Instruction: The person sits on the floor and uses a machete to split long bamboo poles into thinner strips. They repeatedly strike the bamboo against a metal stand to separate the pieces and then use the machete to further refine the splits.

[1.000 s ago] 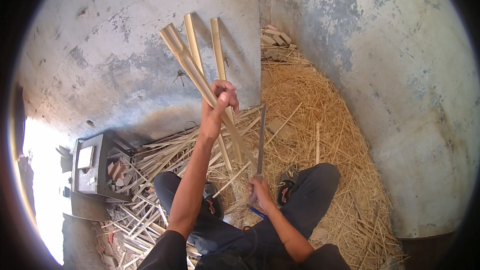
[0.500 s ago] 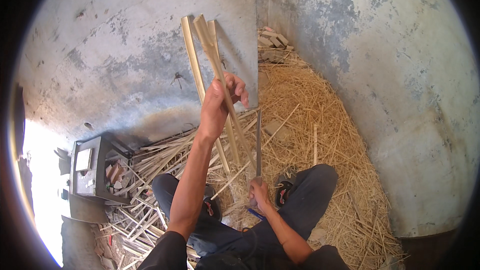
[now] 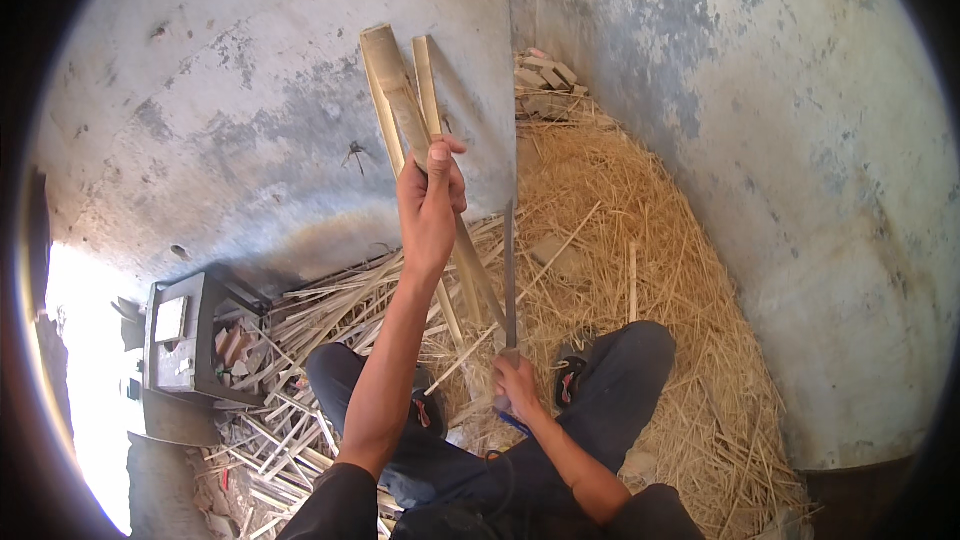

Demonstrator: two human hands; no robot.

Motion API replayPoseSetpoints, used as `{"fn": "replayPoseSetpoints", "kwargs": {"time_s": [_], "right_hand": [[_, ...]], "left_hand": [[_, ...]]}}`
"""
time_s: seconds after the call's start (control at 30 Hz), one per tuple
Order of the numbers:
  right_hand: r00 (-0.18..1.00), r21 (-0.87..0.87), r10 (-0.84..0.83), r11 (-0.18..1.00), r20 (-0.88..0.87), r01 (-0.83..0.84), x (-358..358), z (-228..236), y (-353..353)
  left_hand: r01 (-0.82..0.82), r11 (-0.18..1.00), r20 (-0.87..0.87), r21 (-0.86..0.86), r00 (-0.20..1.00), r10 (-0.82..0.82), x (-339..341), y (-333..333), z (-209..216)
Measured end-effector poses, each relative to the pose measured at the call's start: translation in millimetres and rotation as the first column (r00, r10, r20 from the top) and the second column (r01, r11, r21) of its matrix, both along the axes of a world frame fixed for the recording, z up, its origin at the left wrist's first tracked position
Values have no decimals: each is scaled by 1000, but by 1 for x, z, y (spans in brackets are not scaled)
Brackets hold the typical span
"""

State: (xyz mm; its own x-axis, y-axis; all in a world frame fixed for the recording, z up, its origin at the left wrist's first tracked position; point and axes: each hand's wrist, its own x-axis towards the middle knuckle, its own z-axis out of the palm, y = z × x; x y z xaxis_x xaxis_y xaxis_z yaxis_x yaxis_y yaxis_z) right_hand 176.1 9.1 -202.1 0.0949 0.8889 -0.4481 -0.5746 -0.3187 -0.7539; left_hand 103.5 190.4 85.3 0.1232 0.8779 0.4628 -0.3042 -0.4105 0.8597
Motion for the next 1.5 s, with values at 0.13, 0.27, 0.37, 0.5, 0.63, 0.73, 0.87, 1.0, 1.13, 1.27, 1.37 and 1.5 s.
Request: {"fn": "replayPoseSetpoints", "kwargs": {"time_s": [0.13, 0.27, 0.37, 0.5, 0.63, 0.73, 0.87, 1.0, 1.13, 1.27, 1.37, 1.5], "right_hand": [[994, -144, 70, 986, -85, -82, 0, -23, 4], [998, -229, 61, 972, 0, -60, 0, -48, 10], [994, -188, 81, 980, 72, -67, 4, -55, 15], [985, -222, 116, 971, 131, -85, 7, -68, 11], [998, -360, 52, 932, 19, -42, 5, -98, 2], [986, -216, 92, 975, 142, -60, 4, -84, 3], [979, -169, 147, 978, 143, -122, 8, -74, 11], [989, -319, 148, 937, -7, -142, 14, -117, -6], [989, -248, 136, 962, 57, -118, 15, -105, 8], [973, -156, 189, 973, 135, -168, 22, -59, 19], [981, -282, 186, 940, -49, -192, 35, -111, 7], [969, -298, 205, 941, 134, -158, 25, -76, 10]], "left_hand": [[-45, 999, 38, -31, 998, 46, 0, 2, -6], [-60, 998, 28, -9, 998, 60, -4, -2, -8], [-35, 999, 47, -8, 998, 36, -4, -5, -9], [3, 999, 48, -34, 999, -1, -6, -7, -10], [-2, 999, 44, -33, 999, 4, -7, -12, -11], [-17, 1000, 47, -25, 999, 19, -10, -13, -8], [-9, 1000, 44, 0, 999, 9, -10, -8, -14], [13, 999, 64, -53, 998, -9, -15, -12, -8], [49, 998, 47, -40, 998, -47, -13, -13, -11], [11, 1000, 42, 8, 999, -12, -12, -14, -10], [54, 998, 51, -12, 997, -53, -11, -18, -7], [125, 992, 48, 2, 991, -125, -19, -20, -8]]}}
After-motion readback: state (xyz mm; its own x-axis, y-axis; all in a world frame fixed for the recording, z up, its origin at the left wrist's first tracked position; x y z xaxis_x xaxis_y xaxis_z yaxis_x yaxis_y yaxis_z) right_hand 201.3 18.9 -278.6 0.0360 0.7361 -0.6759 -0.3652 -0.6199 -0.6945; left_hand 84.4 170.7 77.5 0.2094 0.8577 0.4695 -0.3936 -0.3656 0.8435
